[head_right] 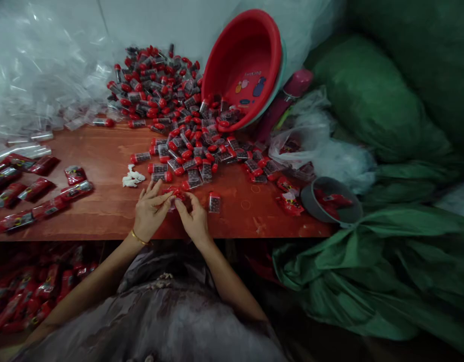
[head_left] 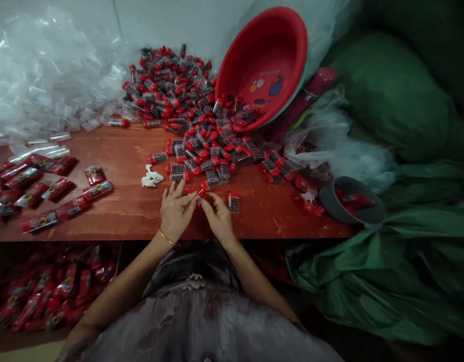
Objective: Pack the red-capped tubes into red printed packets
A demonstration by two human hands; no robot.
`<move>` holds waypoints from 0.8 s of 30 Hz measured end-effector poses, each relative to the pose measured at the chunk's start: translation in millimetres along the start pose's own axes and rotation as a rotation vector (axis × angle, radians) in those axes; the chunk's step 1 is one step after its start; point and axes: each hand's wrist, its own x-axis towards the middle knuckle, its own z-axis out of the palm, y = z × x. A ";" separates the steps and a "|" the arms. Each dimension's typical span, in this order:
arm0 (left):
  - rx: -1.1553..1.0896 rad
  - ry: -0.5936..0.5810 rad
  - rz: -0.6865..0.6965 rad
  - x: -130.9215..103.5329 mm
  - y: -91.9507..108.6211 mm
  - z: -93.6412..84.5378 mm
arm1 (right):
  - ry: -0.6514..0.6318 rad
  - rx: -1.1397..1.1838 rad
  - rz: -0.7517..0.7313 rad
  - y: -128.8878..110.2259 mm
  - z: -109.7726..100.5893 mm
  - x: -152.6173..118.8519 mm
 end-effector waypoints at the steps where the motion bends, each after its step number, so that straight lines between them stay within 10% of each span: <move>1: -0.061 0.007 -0.014 -1.5 2.2 -1.1 | -0.001 0.060 0.019 -2.4 2.3 3.4; 10: -0.978 -0.186 -0.705 -6.6 13.7 4.5 | -0.044 0.082 0.004 -4.5 -3.4 1.4; 24: -1.090 -0.144 -0.841 1.1 24.8 10.5 | -0.032 -0.348 -0.111 6.4 -28.0 2.3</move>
